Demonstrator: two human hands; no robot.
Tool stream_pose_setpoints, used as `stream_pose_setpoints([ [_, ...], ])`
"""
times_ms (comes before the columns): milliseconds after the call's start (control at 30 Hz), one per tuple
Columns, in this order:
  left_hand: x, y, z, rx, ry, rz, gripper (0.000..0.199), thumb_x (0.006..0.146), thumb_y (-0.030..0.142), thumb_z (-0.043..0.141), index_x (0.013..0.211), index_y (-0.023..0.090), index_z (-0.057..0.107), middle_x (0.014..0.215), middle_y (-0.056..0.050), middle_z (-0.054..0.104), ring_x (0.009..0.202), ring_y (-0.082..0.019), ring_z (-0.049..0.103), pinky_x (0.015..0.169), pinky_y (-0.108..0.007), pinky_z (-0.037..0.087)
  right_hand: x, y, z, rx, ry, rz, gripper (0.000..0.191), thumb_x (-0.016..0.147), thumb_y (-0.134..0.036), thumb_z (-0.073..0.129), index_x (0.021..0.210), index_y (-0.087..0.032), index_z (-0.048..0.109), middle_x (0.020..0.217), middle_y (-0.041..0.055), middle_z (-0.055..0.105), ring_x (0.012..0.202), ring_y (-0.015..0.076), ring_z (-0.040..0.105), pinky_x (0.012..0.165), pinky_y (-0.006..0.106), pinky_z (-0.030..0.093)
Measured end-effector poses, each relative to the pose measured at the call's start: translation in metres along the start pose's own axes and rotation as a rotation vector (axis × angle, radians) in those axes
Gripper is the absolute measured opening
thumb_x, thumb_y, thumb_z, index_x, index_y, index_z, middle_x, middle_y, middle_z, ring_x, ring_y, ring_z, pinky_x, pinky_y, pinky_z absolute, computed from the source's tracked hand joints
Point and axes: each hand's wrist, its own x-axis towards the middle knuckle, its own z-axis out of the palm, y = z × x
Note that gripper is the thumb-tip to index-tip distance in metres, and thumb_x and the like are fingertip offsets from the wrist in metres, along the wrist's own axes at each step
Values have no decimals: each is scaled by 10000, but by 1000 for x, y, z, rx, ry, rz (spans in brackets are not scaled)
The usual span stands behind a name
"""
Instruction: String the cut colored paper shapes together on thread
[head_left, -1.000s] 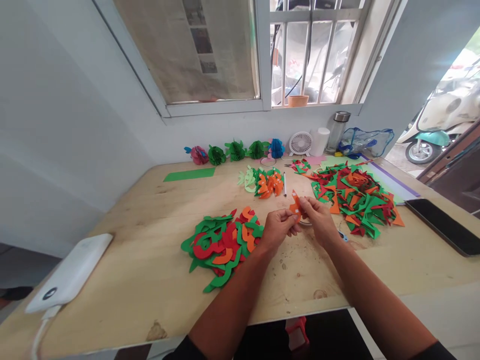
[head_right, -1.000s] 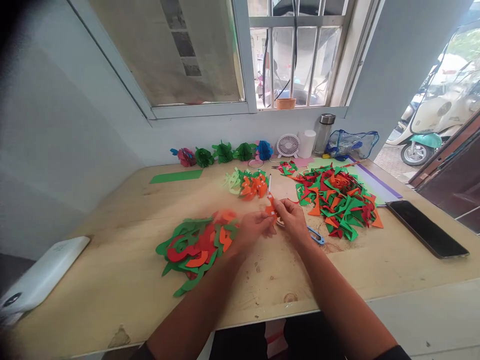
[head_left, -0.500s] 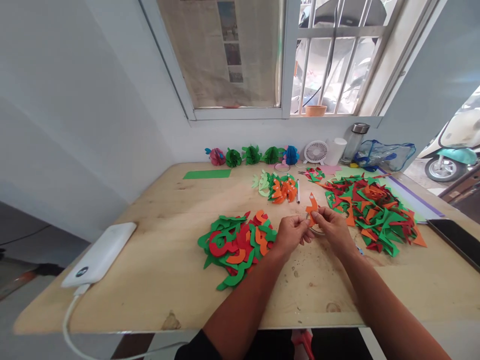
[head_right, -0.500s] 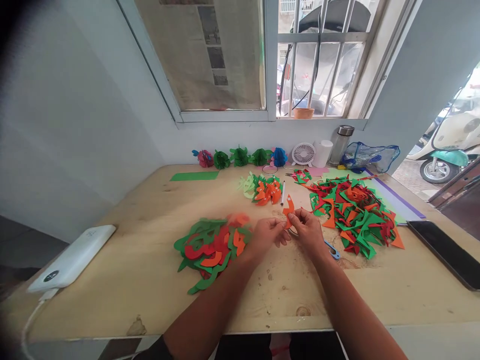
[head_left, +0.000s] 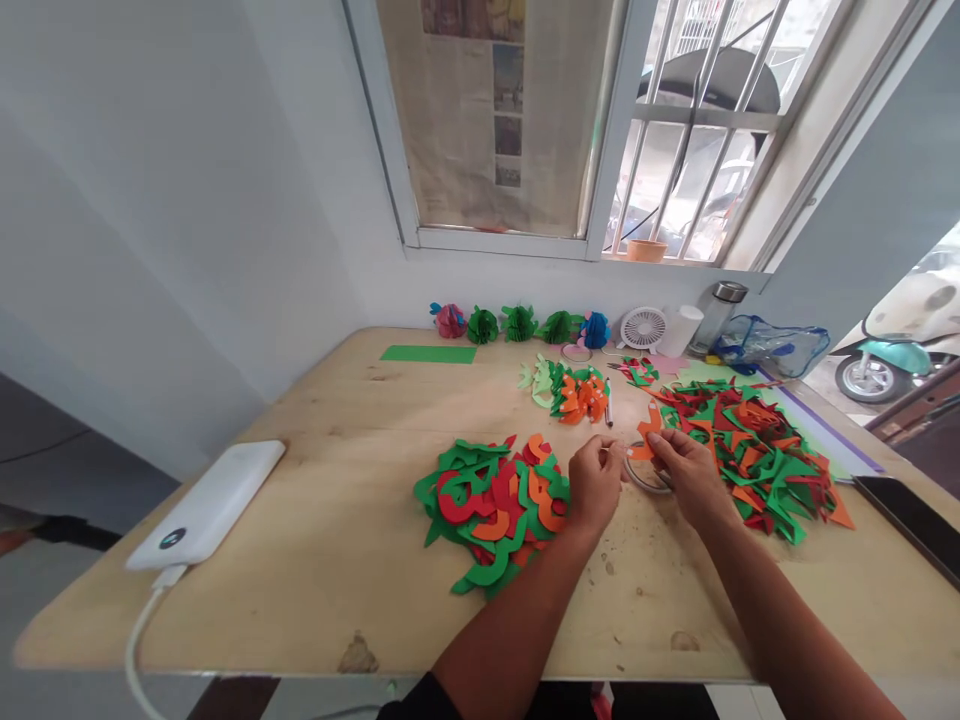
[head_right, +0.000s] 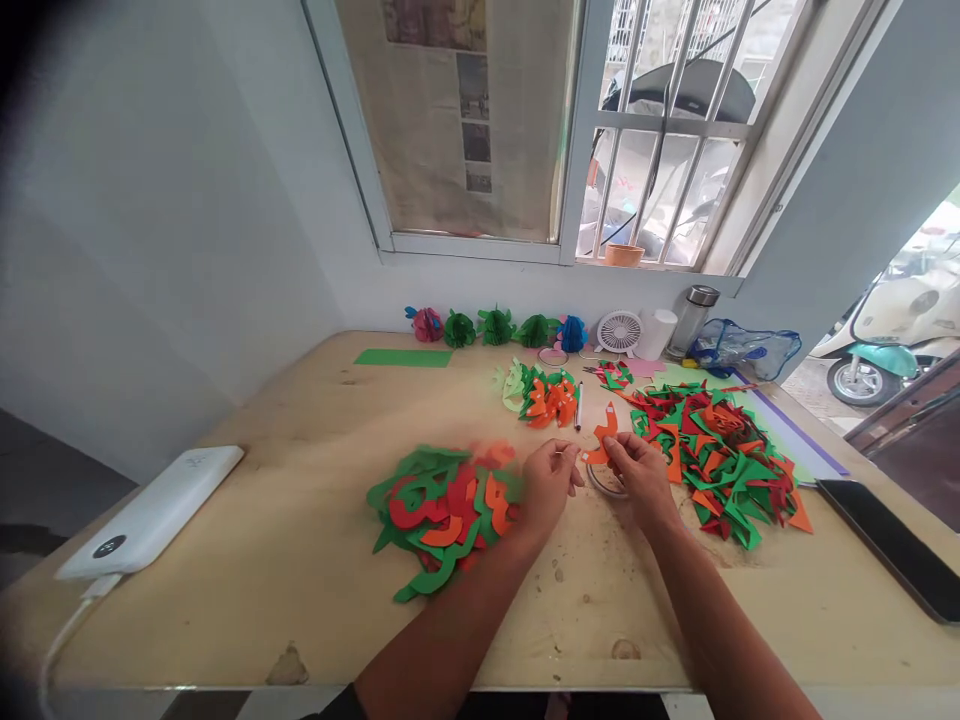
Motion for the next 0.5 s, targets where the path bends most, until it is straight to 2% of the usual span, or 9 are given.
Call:
stream_pose_setpoints([
  [133, -6, 9, -3, 51, 75, 141, 296, 875, 371, 430, 685, 175, 543, 532, 13, 543, 495, -97, 503, 511, -200, 370, 19, -15, 12, -142, -51, -66, 374, 637, -541, 690, 671, -177, 610, 510, -29, 503, 474, 99, 414, 459, 234, 312],
  [267, -11, 14, -3, 61, 106, 190, 276, 889, 348, 411, 723, 179, 552, 541, 14, 537, 508, -106, 499, 531, -211, 365, 60, -25, 41, -379, -36, -173, 342, 688, -510, 604, 612, -178, 578, 489, -24, 500, 465, 106, 430, 473, 241, 330],
  [300, -11, 14, -4, 61, 109, 202, 276, 892, 345, 405, 726, 179, 550, 542, 15, 534, 511, -107, 497, 532, -212, 362, 71, -25, 50, -460, -41, -202, 335, 695, -500, 583, 599, -179, 575, 491, -20, 505, 469, 109, 436, 477, 243, 332],
  [400, -8, 11, -4, 64, 120, 236, 289, 897, 339, 394, 704, 178, 536, 547, 12, 528, 522, -110, 498, 533, -214, 361, 98, -21, 68, -514, -24, -221, 299, 690, -448, 569, 560, -178, 570, 490, -13, 514, 481, 116, 442, 489, 248, 321],
  [500, -7, 8, -6, 55, 135, 239, 281, 903, 333, 388, 732, 176, 546, 549, 12, 535, 510, -107, 501, 528, -214, 367, 104, -14, 69, -560, 23, -229, 272, 686, -417, 562, 563, -175, 588, 503, -2, 525, 501, 128, 447, 501, 258, 305],
])
